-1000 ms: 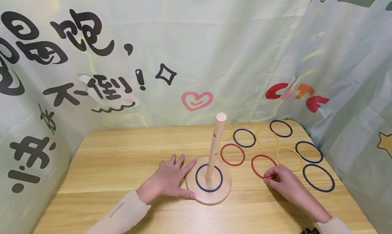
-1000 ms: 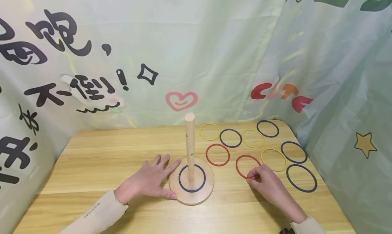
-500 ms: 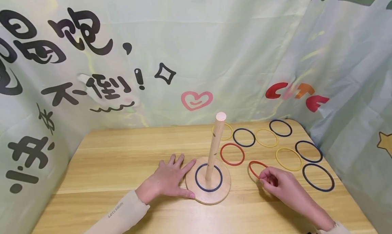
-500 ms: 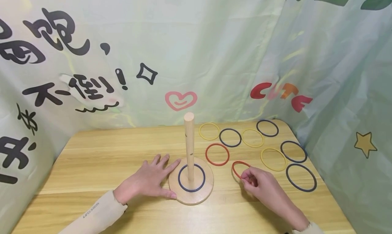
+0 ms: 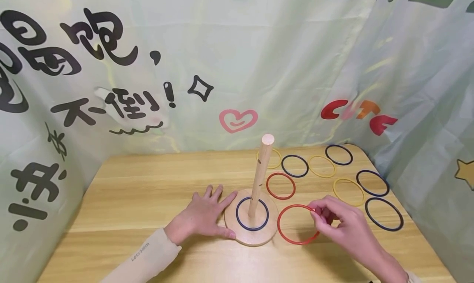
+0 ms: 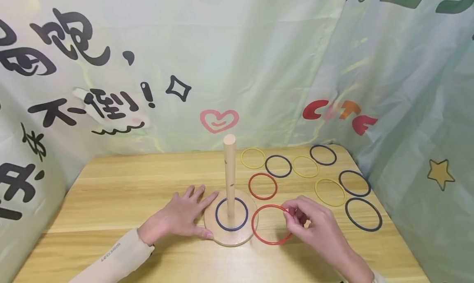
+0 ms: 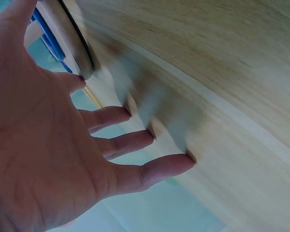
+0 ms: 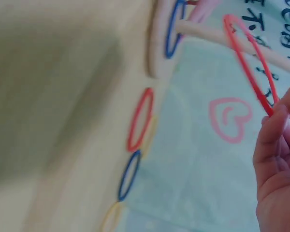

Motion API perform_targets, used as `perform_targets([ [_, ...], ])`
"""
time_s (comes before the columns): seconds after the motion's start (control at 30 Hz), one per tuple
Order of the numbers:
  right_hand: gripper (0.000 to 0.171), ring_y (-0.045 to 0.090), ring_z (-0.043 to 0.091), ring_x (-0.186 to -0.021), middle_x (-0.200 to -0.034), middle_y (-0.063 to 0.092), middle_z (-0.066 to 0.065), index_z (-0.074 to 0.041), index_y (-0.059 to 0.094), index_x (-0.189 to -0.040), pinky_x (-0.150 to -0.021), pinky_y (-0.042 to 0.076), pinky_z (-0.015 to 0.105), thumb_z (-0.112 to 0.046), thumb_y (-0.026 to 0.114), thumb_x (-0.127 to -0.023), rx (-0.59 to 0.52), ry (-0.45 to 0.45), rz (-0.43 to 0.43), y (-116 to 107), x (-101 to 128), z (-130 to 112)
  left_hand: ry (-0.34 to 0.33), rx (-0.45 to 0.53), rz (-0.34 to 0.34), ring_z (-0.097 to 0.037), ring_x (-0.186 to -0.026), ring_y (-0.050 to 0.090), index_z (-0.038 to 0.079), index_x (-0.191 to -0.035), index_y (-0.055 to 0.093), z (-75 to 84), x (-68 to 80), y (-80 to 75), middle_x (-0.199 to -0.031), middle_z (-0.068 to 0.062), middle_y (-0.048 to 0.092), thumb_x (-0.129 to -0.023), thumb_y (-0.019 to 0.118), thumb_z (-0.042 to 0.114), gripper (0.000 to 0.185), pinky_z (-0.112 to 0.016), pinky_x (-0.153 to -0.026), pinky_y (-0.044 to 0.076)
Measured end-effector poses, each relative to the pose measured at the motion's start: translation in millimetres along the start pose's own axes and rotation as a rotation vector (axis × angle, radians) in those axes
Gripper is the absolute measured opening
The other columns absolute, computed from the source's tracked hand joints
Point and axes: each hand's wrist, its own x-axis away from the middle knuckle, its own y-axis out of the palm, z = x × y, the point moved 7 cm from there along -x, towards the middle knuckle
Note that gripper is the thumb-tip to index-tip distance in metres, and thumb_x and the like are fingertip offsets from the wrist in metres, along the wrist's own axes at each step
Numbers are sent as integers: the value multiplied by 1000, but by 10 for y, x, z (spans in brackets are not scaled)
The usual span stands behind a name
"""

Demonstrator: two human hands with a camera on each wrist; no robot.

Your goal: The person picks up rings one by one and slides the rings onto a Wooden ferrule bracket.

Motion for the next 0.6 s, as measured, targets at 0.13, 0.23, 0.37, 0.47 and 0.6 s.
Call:
perform_targets([
  [0.13, 46, 56, -4, -67, -81, 62, -14, -20, 73, -103, -57, 47, 10, 15, 77, -72, -41, -98, 69, -73, -115, -242, -2, 5, -4, -57, -145, 31, 31, -166, 19, 1, -3, -6, -166, -24, 26, -71, 53, 96, 121, -80, -94, 38],
  [0.23, 43, 56, -2, -68, -80, 64, -9, -14, 74, -103, -58, 47, 11, 17, 76, -73, -79, -126, 105, -127, -222, -421, -3, 10, -3, -57, -145, 31, 31, -166, 20, 0, 5, -7, -166, -24, 26, -71, 53, 96, 120, -80, -94, 38],
  [0.37, 40, 55, 0, -61, -77, 64, -3, -3, 71, -106, -51, 47, 14, 23, 71, -76, -198, -120, 124, -191, -383, -611, -5, 12, 0, -57, -145, 31, 31, -166, 20, -6, 11, -3, -166, -24, 27, -71, 54, 95, 119, -81, -94, 38],
  [0.47, 39, 55, 2, -54, -77, 64, -1, 3, 68, -109, -45, 45, 17, 28, 66, -78, -293, -89, 142, -239, -512, -698, -4, 14, 1, -57, -145, 31, 31, -166, 20, -8, 11, 0, -166, -24, 27, -71, 54, 95, 119, -81, -95, 37],
  [0.6, 34, 57, 7, -50, -80, 66, 3, 11, 65, -110, -42, 46, 21, 28, 63, -81, -425, -56, 188, -304, -689, -786, -2, 17, -1, -57, -145, 31, 31, -166, 20, -2, 11, -3, -166, -24, 26, -71, 54, 95, 119, -81, -95, 37],
])
